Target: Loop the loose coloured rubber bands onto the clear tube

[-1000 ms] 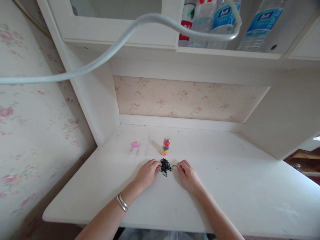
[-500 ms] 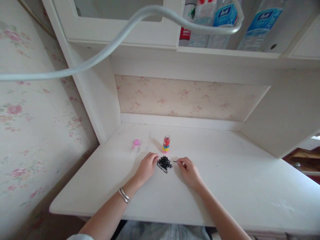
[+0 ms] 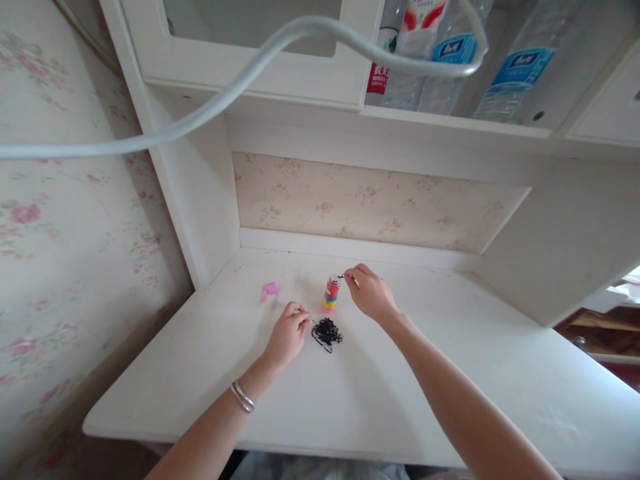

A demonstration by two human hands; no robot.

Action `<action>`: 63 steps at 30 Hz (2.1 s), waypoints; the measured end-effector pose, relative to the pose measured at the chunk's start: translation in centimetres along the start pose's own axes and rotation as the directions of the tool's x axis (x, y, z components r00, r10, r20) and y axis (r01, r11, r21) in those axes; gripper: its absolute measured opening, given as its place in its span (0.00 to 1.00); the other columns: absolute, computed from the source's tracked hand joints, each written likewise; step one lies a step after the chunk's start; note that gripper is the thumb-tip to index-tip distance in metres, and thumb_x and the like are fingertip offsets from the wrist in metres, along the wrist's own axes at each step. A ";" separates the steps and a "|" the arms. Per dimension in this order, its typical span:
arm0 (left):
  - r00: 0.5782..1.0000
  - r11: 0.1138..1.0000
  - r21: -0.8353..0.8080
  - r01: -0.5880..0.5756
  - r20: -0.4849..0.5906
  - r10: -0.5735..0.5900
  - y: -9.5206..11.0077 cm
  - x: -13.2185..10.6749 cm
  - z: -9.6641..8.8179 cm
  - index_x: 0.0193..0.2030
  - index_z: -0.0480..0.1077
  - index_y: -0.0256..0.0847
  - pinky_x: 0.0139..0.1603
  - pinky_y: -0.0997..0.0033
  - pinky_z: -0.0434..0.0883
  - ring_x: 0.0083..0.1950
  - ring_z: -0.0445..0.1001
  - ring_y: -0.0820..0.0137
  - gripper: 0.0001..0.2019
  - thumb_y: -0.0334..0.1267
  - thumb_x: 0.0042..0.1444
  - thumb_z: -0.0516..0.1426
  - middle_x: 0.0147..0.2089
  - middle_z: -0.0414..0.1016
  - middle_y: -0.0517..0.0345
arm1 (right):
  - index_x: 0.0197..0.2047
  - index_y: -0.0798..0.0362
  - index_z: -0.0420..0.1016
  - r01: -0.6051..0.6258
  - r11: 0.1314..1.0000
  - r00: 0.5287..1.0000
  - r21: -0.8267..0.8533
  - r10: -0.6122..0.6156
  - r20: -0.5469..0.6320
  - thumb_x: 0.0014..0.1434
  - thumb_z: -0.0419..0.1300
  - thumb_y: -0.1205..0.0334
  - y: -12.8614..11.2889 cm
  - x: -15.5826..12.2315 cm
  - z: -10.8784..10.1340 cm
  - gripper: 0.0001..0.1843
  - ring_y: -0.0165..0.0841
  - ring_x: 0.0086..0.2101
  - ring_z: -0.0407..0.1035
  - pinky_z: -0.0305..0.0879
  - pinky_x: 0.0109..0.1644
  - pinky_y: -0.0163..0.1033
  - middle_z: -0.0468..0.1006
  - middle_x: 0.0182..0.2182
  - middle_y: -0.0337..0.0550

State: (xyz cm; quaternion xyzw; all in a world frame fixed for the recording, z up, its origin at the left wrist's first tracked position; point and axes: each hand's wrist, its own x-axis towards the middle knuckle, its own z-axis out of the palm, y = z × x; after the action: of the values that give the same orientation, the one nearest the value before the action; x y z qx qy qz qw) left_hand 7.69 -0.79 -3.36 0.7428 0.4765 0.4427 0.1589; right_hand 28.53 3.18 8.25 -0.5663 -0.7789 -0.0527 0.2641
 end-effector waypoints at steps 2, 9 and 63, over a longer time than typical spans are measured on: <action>1.000 1.000 0.020 -0.001 -0.012 0.001 0.0 0.1 -0.3 0.39 0.73 0.42 0.44 0.68 0.71 0.35 0.71 0.74 0.10 0.33 0.59 0.51 0.44 0.66 0.55 | 0.42 0.46 0.74 0.012 0.999 0.999 -0.046 -0.011 0.030 0.64 0.44 0.56 -0.1 0.5 0.5 0.17 0.29 0.32 0.67 0.54 0.32 0.34 0.72 0.41 0.41; 0.997 1.000 0.021 -0.004 -0.077 0.005 -0.1 0.5 -0.5 0.36 0.73 0.40 0.46 0.67 0.70 0.40 0.70 0.71 0.10 0.34 0.60 0.50 0.41 0.68 0.54 | 0.42 0.44 0.76 0.041 0.996 0.994 -0.073 -0.034 0.104 0.64 0.46 0.56 -0.2 1.2 1.8 0.17 0.29 0.32 0.67 0.55 0.33 0.34 0.72 0.41 0.40; 0.990 0.935 0.351 0.054 0.103 -0.096 6.6 11.6 -1.0 0.45 0.73 0.48 0.45 0.75 0.68 0.45 0.75 0.70 0.12 0.40 0.59 0.51 0.45 0.78 0.61 | 0.36 0.48 0.76 -0.189 0.892 0.975 0.411 0.120 0.189 0.62 0.46 0.56 3.8 -11.5 6.8 0.18 0.28 0.30 0.67 0.58 0.34 0.31 0.73 0.34 0.41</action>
State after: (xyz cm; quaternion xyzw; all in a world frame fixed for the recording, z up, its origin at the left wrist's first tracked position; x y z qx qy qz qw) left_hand 12.43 5.64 7.37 0.7654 0.5648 0.3005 0.0701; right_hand 32.17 -2.71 -3.79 -0.5576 -0.7425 0.1851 0.3219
